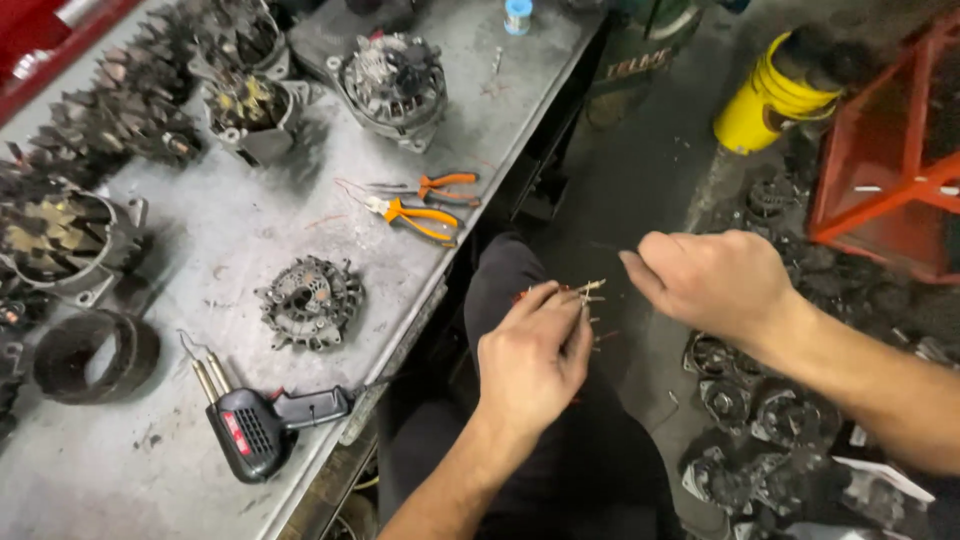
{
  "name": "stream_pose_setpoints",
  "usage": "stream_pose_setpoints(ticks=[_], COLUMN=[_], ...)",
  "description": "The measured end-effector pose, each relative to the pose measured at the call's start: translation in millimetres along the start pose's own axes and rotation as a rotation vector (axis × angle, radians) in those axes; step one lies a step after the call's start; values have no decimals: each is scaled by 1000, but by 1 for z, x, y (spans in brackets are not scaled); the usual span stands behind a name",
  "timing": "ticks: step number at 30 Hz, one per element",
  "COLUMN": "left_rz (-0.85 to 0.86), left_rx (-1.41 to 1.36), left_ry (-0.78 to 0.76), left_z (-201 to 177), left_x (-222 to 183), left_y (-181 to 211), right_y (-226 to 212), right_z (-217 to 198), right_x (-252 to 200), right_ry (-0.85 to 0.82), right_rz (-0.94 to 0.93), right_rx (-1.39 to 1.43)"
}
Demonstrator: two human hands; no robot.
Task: The person sits at a workbench and works on an alternator stator resting on their lap, bending and tucking the copper winding wires at the stator's edge by hand and tapping them with a small hand tool. They rotate the stator repeatedly to reach different sections and handle wire ends around the winding.
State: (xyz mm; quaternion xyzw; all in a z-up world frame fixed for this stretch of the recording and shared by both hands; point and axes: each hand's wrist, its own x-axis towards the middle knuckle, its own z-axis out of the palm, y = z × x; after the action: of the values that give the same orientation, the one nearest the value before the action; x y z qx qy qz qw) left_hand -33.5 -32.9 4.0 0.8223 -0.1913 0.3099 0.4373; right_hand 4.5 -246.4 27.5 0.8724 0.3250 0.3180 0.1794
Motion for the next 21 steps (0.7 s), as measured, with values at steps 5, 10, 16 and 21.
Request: stream_pose_setpoints(ticks=[5,10,16,21], left_rz=[11,-12,-28,-67], left_rx=[79,-61,-161,-262], left_ry=[-24,-58,4,-10], left_z=[2,-5,-10,-15], left_x=[-3,-3,-6,-4], left_y=[-5,-4,-14,-31], right_y=[-11,-17,-21,-13], right_z=[0,-12,-4,6], right_x=[-3,2,3,11], right_ry=[14,-10,29,34], right_rz=[-29,8,32,37], right_rx=[70,169,127,131])
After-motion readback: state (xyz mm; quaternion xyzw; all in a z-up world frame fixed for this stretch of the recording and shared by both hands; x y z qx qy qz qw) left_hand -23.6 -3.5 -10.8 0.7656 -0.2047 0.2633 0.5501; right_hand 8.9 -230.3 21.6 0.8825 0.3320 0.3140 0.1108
